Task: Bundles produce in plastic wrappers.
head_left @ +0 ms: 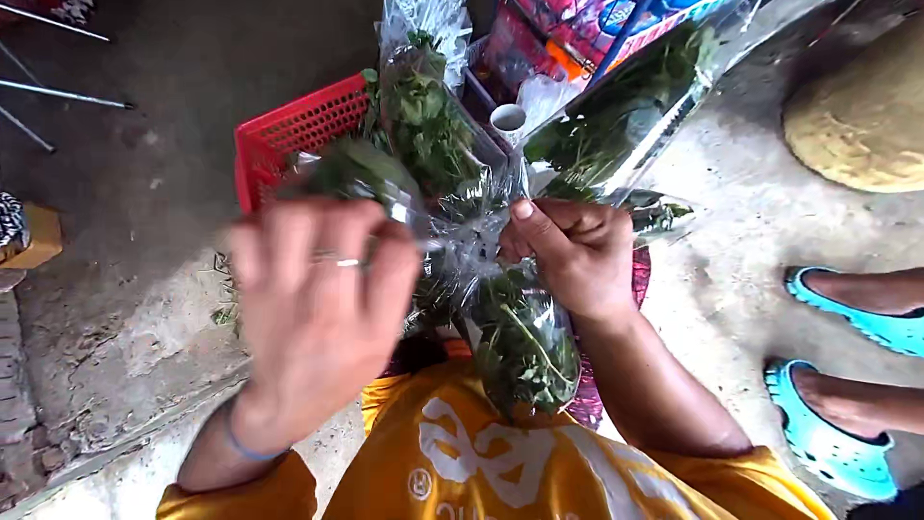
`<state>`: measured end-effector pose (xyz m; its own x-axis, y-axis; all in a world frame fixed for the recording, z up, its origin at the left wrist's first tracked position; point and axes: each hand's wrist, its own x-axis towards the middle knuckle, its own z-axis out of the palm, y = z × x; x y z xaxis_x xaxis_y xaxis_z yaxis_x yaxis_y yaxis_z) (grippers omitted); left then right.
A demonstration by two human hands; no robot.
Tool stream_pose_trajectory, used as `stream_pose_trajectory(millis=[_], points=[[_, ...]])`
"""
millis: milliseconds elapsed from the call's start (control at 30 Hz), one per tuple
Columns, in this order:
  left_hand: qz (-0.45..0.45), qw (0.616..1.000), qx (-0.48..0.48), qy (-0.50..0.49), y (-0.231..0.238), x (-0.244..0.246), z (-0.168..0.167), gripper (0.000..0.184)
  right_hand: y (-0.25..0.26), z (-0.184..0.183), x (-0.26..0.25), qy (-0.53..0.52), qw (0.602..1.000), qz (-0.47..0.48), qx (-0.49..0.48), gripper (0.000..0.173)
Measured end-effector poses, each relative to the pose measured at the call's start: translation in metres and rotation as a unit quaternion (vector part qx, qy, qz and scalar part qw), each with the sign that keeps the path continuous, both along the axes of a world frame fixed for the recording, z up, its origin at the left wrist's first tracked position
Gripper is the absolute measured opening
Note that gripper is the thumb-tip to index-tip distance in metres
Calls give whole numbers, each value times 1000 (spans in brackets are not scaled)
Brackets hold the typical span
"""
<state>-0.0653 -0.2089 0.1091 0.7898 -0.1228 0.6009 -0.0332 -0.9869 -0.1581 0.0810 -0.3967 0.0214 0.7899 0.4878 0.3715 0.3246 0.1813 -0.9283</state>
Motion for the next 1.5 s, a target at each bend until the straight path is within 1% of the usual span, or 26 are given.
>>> stream_pose_trajectory(millis=[67, 167, 300, 400, 533, 633, 700, 900, 1200, 1367, 1433, 1500], points=[[-43, 997, 15, 57, -11, 17, -21, 12, 1, -1, -3, 0, 1000, 2, -3, 37], [-60, 992, 2, 111, -3, 35, -42, 14, 3, -3, -6, 0, 1000, 4, -15, 38], [-88, 981, 5, 173, 8, 44, -48, 12, 2, -4, -8, -3, 1000, 3, -24, 38], [-101, 970, -2, 222, 13, 50, -48, 14, 3, -4, -9, 2, 1000, 9, -29, 39], [-90, 957, -21, 275, 14, 58, -50, 15, 8, -4, -10, 21, 999, 9, -44, 42], [-70, 956, -31, 283, 13, 59, -53, 19, 10, -5, -9, 36, 998, 12, -51, 42], [-67, 955, -33, 288, 14, 59, -53, 18, 13, -7, -10, 36, 998, 10, -51, 43], [-91, 933, -101, 334, 16, 59, -47, 16, 14, -9, -9, 31, 998, 9, -55, 44], [-95, 941, -76, 317, 9, 59, -57, 15, 13, -11, -11, 29, 999, 1, -35, 43], [-103, 935, -82, 329, 11, 57, -59, 13, 14, -12, -15, 30, 999, 10, -19, 42], [-109, 931, -105, 333, 16, 58, -57, 14, 14, -12, -14, 27, 999, 13, -29, 43], [-104, 927, -155, 324, 26, 60, -47, 16, 13, -11, -13, 26, 999, 18, -42, 45]])
